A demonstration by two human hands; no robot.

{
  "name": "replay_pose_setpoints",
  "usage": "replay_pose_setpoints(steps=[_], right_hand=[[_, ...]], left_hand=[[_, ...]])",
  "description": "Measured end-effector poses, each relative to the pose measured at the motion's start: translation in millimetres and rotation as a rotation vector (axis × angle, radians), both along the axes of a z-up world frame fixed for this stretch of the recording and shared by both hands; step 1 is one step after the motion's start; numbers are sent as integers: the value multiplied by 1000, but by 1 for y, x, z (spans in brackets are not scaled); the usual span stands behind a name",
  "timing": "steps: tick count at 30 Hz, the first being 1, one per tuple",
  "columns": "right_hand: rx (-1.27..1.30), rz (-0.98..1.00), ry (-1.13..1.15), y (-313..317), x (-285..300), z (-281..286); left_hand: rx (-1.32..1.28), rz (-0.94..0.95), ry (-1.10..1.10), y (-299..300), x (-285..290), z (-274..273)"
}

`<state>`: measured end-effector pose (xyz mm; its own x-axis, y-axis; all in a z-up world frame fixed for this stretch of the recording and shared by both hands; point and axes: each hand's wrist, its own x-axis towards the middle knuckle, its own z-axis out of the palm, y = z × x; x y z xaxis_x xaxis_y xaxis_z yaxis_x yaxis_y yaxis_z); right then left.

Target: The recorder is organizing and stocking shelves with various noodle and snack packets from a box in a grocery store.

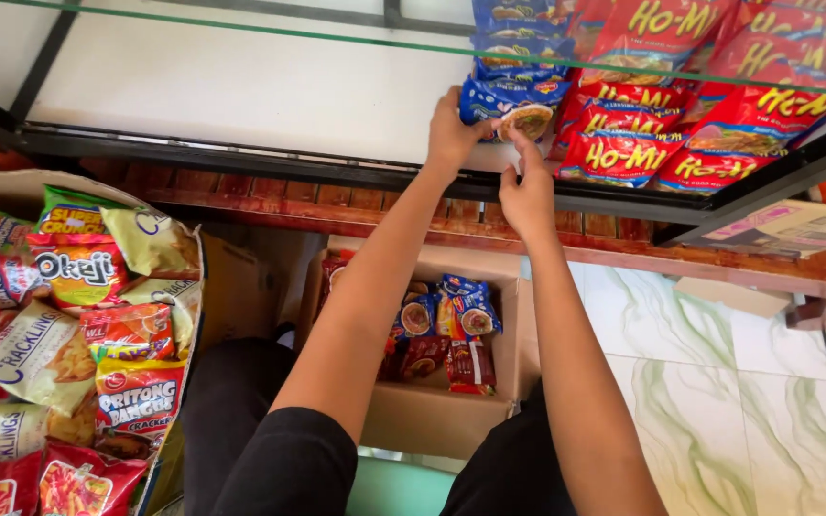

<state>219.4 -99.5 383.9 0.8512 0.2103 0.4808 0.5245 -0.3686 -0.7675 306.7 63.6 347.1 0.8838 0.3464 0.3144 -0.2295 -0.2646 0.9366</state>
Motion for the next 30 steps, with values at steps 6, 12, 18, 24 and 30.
replay_pose_setpoints(steps=[6, 12, 18, 24, 30], right_hand=[[302, 95, 188, -9, 11, -16], [367, -25, 131, -15, -2, -18], [22, -180, -327, 0, -63, 90], [484, 65, 111, -3, -8, 48], [981, 49, 477, -3, -8, 27]], left_hand=[[34, -54, -37, 7, -6, 17], [64, -51, -19, -4, -3, 14], [56, -304, -244, 7, -50, 93], [245, -405, -471, 11, -71, 120], [176, -456, -173, 45, -64, 79]])
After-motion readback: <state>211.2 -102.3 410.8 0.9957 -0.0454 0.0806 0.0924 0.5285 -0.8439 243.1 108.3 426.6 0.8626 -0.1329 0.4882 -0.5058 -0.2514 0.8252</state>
